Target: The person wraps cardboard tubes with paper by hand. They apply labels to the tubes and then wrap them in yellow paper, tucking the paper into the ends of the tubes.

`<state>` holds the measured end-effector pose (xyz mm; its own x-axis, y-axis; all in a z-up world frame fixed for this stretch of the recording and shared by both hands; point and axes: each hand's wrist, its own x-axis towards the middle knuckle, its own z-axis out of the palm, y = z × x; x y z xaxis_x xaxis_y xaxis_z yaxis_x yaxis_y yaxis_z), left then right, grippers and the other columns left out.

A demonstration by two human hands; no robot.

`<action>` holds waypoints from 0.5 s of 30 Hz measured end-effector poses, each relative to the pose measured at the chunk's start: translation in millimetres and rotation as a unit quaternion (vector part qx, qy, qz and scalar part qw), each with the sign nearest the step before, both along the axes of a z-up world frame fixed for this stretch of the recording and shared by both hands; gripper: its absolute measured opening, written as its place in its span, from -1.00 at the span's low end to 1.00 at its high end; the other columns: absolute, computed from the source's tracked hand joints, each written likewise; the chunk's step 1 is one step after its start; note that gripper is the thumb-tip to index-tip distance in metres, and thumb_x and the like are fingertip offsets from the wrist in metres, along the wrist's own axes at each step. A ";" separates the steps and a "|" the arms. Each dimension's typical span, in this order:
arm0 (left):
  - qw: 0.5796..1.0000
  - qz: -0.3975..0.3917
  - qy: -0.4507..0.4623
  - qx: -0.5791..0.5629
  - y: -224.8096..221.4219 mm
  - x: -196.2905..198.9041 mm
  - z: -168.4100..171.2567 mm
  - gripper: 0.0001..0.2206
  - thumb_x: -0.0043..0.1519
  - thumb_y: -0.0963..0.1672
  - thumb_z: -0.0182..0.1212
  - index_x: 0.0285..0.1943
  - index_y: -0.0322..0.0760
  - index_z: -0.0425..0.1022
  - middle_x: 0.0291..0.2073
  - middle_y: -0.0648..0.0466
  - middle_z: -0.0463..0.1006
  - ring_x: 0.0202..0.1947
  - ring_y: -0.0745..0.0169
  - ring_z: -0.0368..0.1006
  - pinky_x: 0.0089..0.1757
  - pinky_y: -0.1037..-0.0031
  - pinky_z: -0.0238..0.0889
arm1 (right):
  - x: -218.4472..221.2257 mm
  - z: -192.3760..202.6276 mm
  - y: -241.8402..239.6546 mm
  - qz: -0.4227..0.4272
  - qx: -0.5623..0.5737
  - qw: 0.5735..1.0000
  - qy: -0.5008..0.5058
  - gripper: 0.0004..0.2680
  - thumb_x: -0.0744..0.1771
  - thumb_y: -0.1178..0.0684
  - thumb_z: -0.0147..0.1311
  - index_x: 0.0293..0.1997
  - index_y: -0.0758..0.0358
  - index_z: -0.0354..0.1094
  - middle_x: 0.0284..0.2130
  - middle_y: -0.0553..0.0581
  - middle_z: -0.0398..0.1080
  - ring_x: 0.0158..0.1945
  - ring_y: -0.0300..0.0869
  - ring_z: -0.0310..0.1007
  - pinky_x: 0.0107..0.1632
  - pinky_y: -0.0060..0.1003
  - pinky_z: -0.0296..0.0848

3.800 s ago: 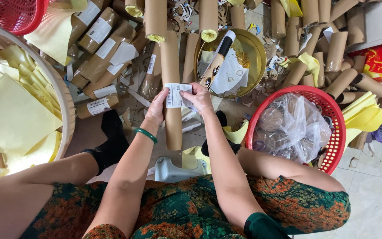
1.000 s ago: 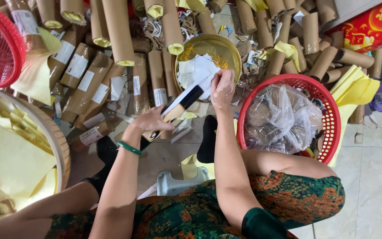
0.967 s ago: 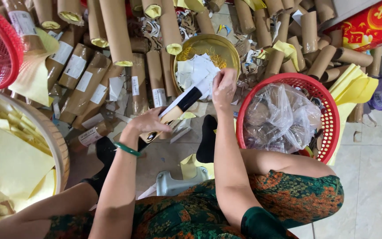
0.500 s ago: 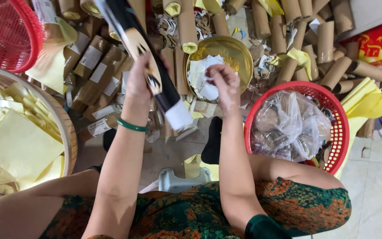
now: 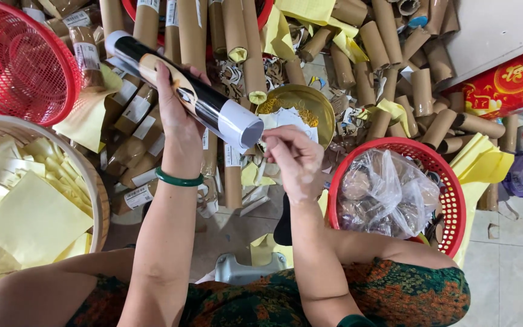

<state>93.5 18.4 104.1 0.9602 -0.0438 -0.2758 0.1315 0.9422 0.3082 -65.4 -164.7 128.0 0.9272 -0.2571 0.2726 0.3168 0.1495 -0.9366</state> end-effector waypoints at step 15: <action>0.972 0.049 -0.225 0.034 16.6 -17.4 26.1 -0.36 0.21 0.15 0.34 0.38 -0.14 0.32 -0.15 0.13 0.49 -0.16 0.35 0.47 -0.03 0.46 0.42 | 12.2 -30.8 9.8 0.209 0.353 0.897 0.162 -0.82 0.39 0.18 0.02 0.04 0.48 0.45 -0.33 0.20 0.57 -0.47 -0.21 0.54 -0.49 -0.43 0.36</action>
<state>76.1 35.1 130.3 0.9829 0.0576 0.1752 -0.1208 0.9188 0.3758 -53.2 -154.9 97.2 0.9840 0.1290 -0.1231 -0.1772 0.7845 -0.5943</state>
